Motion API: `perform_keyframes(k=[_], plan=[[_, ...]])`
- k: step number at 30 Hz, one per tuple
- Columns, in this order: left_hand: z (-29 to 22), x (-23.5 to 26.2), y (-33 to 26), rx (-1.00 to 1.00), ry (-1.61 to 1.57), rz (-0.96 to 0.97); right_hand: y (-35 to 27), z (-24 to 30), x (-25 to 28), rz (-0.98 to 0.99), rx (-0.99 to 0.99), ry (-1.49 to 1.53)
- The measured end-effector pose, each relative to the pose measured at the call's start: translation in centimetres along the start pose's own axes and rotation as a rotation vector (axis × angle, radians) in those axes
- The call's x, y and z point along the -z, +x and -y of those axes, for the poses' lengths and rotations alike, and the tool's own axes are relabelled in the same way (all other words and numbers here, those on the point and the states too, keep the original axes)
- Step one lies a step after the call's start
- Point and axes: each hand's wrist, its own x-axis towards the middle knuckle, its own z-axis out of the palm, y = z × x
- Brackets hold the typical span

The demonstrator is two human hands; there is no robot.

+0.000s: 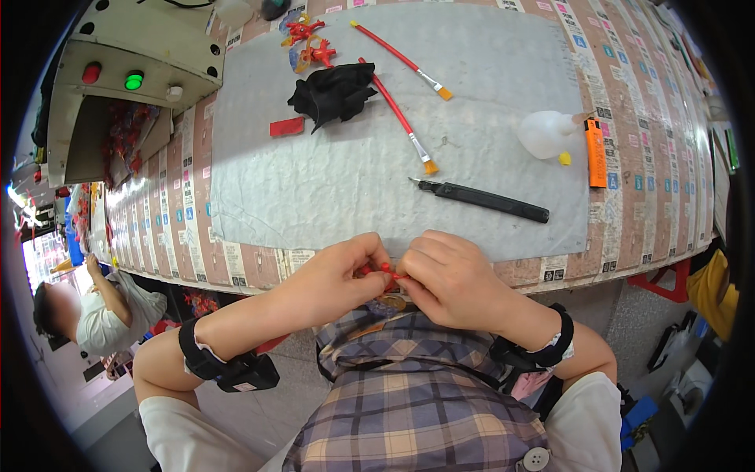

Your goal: Assemble a small red and yellow plastic decorative product using liquid adhesive and a brush tool.

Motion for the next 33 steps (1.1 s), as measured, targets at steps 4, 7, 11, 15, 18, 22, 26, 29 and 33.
perform_keyframes(k=[4,7,11,15,18,22,26,29,33], plan=[[0.3,0.0,0.1,0.005,0.019,0.004,0.0,0.0,0.0,0.012,-0.011,0.002],[1.4,-0.2,0.5,-0.102,-0.029,-0.057,0.0,0.0,0.0,0.022,-0.016,0.014],[1.8,-0.2,0.5,-0.112,-0.034,-0.049,0.1,0.1,0.0,-0.016,-0.01,0.037],[1.6,-0.2,0.4,-0.097,-0.022,-0.054,0.1,0.0,0.0,-0.005,-0.008,0.031],[1.5,-0.3,0.3,-0.098,-0.031,-0.063,0.0,0.0,0.2,0.026,0.0,0.012],[1.6,-0.4,0.4,-0.12,-0.022,-0.065,0.0,0.0,0.2,0.034,0.0,0.016],[0.5,-0.5,0.1,-0.048,0.006,-0.025,0.0,0.0,0.3,0.031,-0.008,0.022],[0.6,-0.7,0.0,-0.07,0.024,-0.041,0.0,0.1,0.3,0.037,-0.013,0.028],[-0.2,-1.2,-0.4,-0.078,0.136,-0.099,-0.1,0.0,0.3,0.045,-0.01,0.022]])
